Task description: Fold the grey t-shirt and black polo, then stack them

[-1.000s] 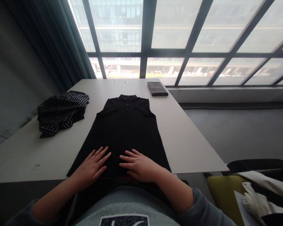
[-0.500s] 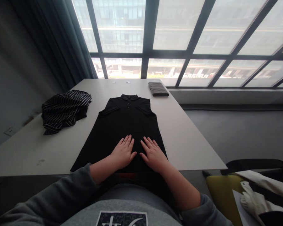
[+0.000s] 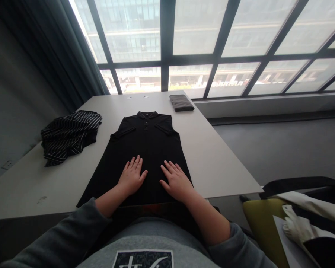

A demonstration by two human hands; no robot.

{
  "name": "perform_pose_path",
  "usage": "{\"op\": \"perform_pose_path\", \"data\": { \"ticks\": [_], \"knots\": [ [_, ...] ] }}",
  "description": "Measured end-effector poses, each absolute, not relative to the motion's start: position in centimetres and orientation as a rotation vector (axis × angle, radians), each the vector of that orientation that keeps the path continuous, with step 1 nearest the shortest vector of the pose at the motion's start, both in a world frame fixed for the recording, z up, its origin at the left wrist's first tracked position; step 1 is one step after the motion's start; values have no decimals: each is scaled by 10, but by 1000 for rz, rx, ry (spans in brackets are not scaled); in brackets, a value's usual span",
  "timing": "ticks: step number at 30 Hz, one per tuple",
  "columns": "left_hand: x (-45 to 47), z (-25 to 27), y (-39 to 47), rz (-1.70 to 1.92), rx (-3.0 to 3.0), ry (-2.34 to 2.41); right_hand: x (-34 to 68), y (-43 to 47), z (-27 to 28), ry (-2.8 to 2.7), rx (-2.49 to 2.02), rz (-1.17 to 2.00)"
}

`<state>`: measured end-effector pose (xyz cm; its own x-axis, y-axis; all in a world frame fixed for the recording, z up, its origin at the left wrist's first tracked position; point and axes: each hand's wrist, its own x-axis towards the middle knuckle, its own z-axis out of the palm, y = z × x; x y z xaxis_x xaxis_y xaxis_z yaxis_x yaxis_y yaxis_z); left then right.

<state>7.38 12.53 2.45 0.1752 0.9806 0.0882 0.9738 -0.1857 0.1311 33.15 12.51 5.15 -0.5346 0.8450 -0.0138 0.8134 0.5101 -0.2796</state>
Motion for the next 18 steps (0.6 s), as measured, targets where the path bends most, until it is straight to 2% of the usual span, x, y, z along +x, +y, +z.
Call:
{"op": "perform_pose_path", "data": {
  "ticks": [12, 18],
  "knots": [
    [-35, 19, 66, 122, 2218, 2388, 334, 126, 48, -2579, -1419, 424],
    [-58, 13, 54, 140, 2212, 2388, 335, 128, 44, -2591, -1411, 398]
  ]
}}
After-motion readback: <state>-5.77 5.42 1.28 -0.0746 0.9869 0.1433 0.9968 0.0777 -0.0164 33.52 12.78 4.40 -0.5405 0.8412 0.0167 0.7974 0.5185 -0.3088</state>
